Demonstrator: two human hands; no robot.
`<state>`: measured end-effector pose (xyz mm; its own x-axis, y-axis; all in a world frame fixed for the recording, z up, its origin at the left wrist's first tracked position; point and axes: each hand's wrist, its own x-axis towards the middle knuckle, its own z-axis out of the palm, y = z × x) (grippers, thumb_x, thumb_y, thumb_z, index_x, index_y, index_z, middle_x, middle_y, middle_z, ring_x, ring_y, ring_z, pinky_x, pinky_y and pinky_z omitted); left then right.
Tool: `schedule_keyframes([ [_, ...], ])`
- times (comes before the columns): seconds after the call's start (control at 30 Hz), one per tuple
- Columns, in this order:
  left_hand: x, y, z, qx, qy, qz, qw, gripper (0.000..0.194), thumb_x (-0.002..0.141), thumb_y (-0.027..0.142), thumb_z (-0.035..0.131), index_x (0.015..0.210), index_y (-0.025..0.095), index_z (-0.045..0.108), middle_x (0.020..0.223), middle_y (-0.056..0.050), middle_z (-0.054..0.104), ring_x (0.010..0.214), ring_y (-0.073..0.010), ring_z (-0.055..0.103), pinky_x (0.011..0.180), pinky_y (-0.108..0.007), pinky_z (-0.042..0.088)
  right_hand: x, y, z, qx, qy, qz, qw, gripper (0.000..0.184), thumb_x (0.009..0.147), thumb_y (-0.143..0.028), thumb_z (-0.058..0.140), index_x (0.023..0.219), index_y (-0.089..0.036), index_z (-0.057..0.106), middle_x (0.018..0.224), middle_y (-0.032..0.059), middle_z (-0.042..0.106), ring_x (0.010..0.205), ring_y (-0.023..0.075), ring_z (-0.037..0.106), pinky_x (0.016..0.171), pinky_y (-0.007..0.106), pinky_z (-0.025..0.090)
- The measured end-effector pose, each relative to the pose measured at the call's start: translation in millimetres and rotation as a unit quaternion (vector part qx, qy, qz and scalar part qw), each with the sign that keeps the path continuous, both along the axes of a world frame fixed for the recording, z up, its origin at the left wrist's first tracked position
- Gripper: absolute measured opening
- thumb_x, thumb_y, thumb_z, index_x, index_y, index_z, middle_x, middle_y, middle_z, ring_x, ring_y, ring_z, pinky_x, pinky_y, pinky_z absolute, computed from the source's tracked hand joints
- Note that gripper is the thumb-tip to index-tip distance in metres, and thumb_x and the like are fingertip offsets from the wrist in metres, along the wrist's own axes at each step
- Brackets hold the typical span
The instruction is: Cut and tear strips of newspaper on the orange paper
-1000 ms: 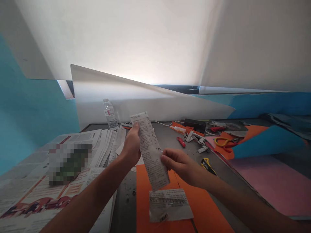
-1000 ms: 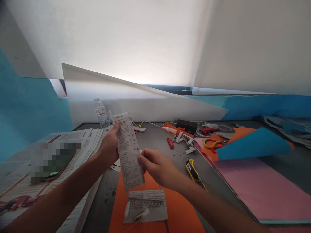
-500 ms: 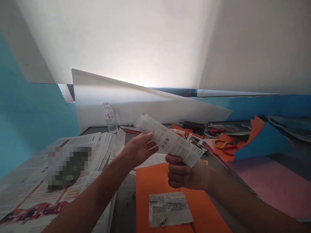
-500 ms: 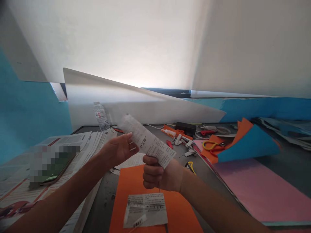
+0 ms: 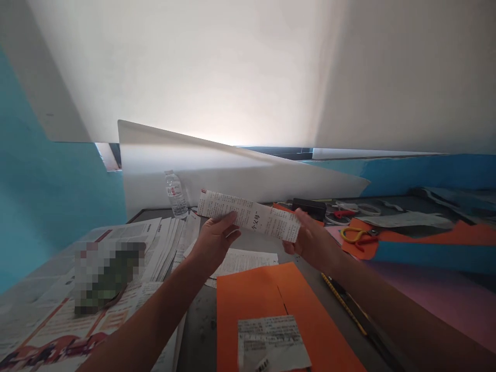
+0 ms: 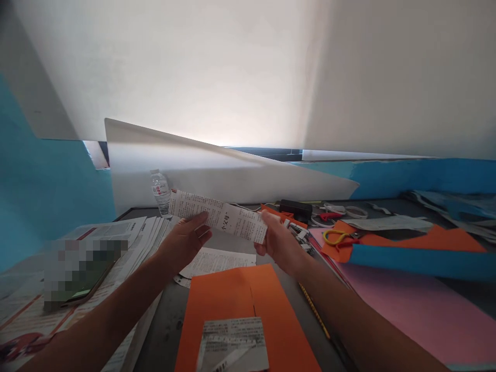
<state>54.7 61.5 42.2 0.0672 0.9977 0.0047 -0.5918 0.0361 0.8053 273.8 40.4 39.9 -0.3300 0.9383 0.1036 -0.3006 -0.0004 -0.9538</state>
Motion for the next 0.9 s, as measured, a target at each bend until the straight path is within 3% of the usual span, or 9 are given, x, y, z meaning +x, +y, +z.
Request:
schedule_keyframes([
  [0.13,2,-1,0.4,0.002,0.003,0.007,1.000,0.034,0.053,0.020,0.090,0.080,0.014,0.070,0.078,-0.003,0.070,0.063,-0.0110,0.062,0.057,-0.022,0.052,-4,-2,0.5,0.120,-0.162,-0.057,0.978,0.037,0.074,-0.052,0.073,0.076,-0.018,0.059,0.062,-0.0017,0.050,0.053,0.0113,0.043,0.050,0.024,0.036],
  [0.37,-3,-1,3.5,0.020,0.008,0.018,1.000,0.035,0.057,0.028,0.090,0.084,0.017,0.071,0.083,-0.002,0.071,0.068,-0.0136,0.065,0.060,-0.024,0.053,-1,4,-9.8,0.167,-0.269,-0.148,0.937,0.038,0.081,-0.053,0.064,0.067,-0.017,0.058,0.061,0.0018,0.057,0.054,0.0148,0.052,0.053,0.028,0.039],
  [0.6,-17,1,13.4,0.138,0.084,0.031,0.986,0.026,0.065,0.031,0.086,0.082,0.015,0.074,0.085,-0.005,0.073,0.080,-0.0180,0.067,0.072,-0.028,0.056,17,18,-14.8,0.182,-0.267,-0.203,0.924,0.037,0.076,-0.052,0.067,0.062,-0.019,0.058,0.056,0.0017,0.055,0.051,0.0162,0.047,0.047,0.028,0.033],
  [0.9,-21,2,12.3,0.158,0.085,-0.036,0.983,0.025,0.071,0.027,0.081,0.092,0.016,0.075,0.103,-0.008,0.073,0.103,-0.0237,0.066,0.092,-0.032,0.053,20,20,-12.6,0.175,-0.237,-0.248,0.923,0.034,0.072,-0.050,0.073,0.067,-0.018,0.065,0.060,0.0013,0.058,0.053,0.0152,0.047,0.050,0.027,0.035],
])
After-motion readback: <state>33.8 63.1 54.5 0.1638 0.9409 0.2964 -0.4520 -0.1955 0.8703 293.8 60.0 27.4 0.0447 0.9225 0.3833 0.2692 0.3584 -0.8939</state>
